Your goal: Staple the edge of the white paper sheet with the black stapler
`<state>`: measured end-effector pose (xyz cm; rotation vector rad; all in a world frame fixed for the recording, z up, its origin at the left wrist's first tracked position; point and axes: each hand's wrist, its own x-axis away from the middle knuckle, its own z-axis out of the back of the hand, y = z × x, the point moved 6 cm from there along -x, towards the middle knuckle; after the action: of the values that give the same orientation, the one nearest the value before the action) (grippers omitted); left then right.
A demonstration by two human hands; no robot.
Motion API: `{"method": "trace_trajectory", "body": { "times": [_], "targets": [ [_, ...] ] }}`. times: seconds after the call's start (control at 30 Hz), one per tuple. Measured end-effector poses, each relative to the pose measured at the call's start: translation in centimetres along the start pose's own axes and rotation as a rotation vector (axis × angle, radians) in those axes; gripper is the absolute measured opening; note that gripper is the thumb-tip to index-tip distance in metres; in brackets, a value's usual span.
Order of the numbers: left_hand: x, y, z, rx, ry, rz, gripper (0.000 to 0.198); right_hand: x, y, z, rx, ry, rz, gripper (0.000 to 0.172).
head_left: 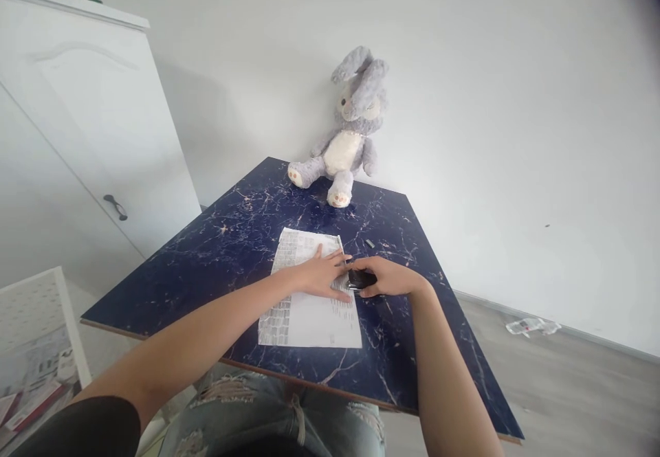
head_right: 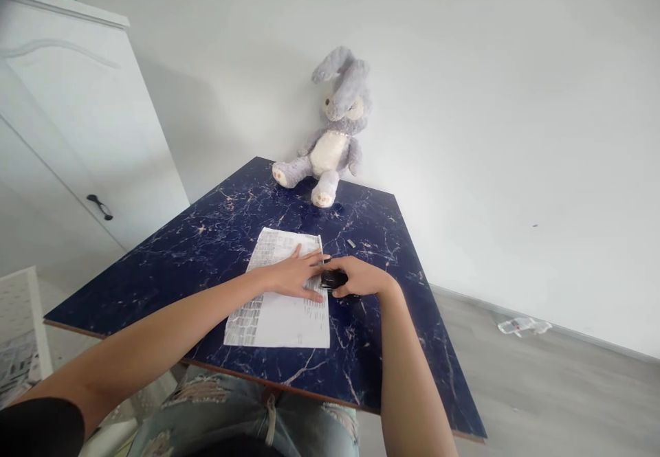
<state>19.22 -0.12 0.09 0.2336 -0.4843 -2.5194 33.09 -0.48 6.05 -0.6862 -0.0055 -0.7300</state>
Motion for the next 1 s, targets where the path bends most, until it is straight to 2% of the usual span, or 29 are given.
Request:
{"method": "trace_trajectory", "body": {
  "times": [0.2,0.3,0.57,0.73,0.9,1.0],
  "targets": [
    [0.5,-1.3,0.5,0.029,-0.037,-0.023,0.101,-0.1,0.2,-0.3,0.011,-0.013,0.003,0.023],
    [0.5,-1.4,0.4,0.02,-0.032,-0.038,0.098,-0.2,-0.3,-0.5,-0.027,-0.027,0.028,0.019],
    [0.4,-0.9,0.6,0.07,-0.056,-0.047,0.077,-0.7,-0.8,-0.3,-0.007,0.035,0.048,0.024],
    [0.5,-0.3,0.6,0.023,-0.076,-0.027,0.075,-1.0,-0.6,-0.3,0.014,0.079,-0.02,0.02],
    [0.5,-0.2,-0.1,-0.025,-0.109,-0.013,0.073,-1.4,-2.2,-0.9,-0.06,0.031,0.133,0.024],
    [0.3,-0.3,-0.4,-0.008,-0.1,-0.008,0.075,-1.9,-2.8,-0.8,-0.066,0.083,0.148,0.027]
  ]
}}
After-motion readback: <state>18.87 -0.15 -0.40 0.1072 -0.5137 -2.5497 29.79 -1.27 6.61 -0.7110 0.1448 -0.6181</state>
